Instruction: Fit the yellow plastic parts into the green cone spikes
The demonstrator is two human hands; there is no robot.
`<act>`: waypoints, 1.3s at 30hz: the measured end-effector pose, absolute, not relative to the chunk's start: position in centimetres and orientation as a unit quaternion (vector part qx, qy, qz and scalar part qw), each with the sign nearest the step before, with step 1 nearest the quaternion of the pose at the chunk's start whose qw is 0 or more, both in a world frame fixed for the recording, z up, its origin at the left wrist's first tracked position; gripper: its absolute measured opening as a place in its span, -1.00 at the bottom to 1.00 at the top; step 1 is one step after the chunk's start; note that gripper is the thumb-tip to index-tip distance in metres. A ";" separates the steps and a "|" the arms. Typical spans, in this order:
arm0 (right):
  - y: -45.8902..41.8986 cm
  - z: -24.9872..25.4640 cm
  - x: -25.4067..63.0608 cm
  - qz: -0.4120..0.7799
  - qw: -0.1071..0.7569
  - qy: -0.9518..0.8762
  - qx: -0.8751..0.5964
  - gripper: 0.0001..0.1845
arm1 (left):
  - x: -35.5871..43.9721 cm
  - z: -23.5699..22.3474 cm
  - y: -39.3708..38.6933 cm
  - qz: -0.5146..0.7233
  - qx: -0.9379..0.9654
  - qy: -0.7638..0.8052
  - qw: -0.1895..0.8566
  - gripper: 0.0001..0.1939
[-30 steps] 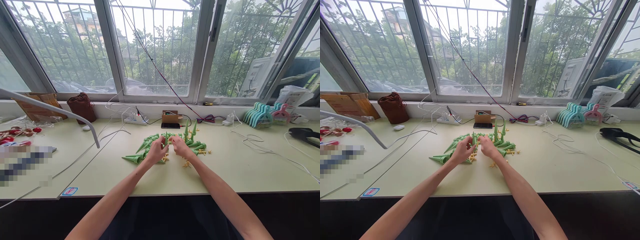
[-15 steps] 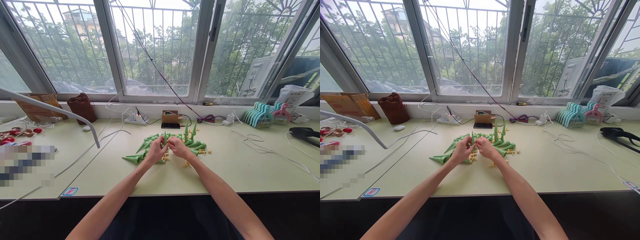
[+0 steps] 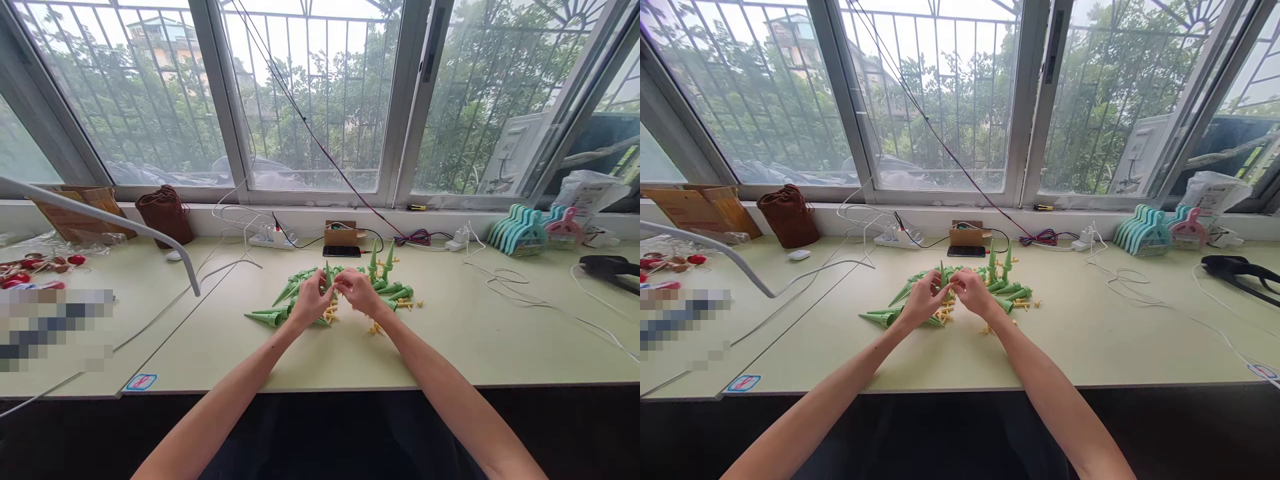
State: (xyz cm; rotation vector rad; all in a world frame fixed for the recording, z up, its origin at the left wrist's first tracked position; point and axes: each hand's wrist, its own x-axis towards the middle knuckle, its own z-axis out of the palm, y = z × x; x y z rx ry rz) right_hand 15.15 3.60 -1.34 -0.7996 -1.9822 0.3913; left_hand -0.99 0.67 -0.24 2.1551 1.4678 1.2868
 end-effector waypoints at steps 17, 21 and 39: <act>3.6 -1.4 15.0 0.225 0.503 -0.773 -0.316 -0.87 | -1.0 -0.3 0.7 0.436 0.732 0.509 0.121 -0.84; 3.5 -1.3 15.0 0.204 0.505 -0.775 -0.320 -0.87 | -1.0 -0.4 0.8 0.437 0.731 0.510 0.123 -0.85; 3.5 -1.3 15.0 0.172 0.521 -0.778 -0.306 -0.88 | -1.0 -0.3 0.8 0.436 0.724 0.520 0.121 -0.85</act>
